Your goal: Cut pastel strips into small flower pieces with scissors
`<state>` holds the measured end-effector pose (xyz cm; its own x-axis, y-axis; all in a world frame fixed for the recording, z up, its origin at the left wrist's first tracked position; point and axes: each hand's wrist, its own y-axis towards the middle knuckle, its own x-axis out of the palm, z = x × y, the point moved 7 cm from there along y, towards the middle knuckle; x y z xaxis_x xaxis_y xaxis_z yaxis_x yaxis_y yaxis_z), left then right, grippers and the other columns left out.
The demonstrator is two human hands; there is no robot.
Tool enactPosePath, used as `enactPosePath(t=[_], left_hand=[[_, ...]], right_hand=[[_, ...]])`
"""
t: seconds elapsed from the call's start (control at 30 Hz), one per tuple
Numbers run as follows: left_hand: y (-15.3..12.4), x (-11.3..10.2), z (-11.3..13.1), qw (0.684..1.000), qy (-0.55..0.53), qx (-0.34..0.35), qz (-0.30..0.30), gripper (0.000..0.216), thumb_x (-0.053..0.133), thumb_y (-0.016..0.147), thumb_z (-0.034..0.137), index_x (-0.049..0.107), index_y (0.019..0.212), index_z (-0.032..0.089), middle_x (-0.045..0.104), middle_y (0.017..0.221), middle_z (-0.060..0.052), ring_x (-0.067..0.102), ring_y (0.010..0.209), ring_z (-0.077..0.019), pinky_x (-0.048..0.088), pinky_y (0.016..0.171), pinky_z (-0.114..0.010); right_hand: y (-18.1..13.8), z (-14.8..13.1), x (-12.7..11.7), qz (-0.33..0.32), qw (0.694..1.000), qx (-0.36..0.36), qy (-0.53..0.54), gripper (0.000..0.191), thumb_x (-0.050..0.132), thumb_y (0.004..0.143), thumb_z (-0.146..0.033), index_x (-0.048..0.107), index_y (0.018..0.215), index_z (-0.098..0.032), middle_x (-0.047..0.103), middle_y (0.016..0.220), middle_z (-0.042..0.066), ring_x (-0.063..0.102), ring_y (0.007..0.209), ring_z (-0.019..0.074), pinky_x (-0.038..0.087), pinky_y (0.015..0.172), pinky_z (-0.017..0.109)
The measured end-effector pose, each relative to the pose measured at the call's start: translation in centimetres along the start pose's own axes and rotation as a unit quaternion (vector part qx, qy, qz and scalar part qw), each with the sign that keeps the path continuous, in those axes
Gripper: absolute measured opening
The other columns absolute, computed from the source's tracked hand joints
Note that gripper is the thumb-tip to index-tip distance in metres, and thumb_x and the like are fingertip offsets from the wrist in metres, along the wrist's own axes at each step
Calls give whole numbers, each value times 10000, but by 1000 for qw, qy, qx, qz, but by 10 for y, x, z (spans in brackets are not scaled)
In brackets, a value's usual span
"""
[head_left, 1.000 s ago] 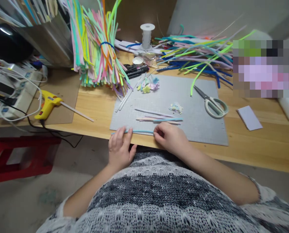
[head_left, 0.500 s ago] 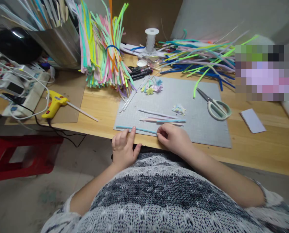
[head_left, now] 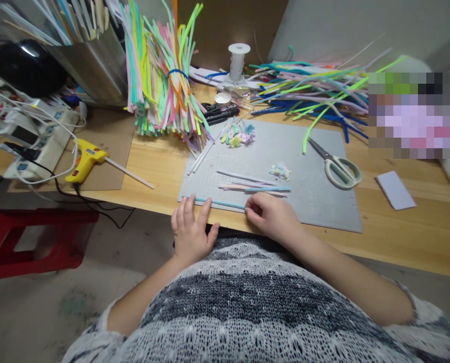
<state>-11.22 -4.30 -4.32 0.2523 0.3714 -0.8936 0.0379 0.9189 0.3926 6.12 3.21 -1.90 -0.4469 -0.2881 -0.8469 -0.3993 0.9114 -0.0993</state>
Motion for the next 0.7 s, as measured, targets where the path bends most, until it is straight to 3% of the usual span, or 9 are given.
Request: enactPosePath(t=[0.3,0.47,0.7], left_hand=[[-2,1,0,999,30,4,-11,590,492,846,484,404,1378,245,318,1447,-176,320,1316,-362,246,1043,-511],[-1,0,-1,999,32,6,-15,595,489,849,480,389,1388,249,315,1452,-171,318,1320,-363,237,1052,-505],[-1,1,0,1000,14,4,-6,599,498,847,468,365,1393,262,350,1443,-155,326,1313,-355,227,1054,-524]], right_hand=[[0,1,-1,-13,1000,12,0,83,522,794,-214,581,737,-204,604,737,13,513,661,142,333,573,269],[-1,2,0,-32,999,-21,24,104,505,823,-199,595,771,-195,607,784,37,531,720,154,364,628,280],[-3,1,-1,-15,1000,-13,4,101,504,816,-194,586,757,-187,598,770,34,513,697,146,354,611,275]])
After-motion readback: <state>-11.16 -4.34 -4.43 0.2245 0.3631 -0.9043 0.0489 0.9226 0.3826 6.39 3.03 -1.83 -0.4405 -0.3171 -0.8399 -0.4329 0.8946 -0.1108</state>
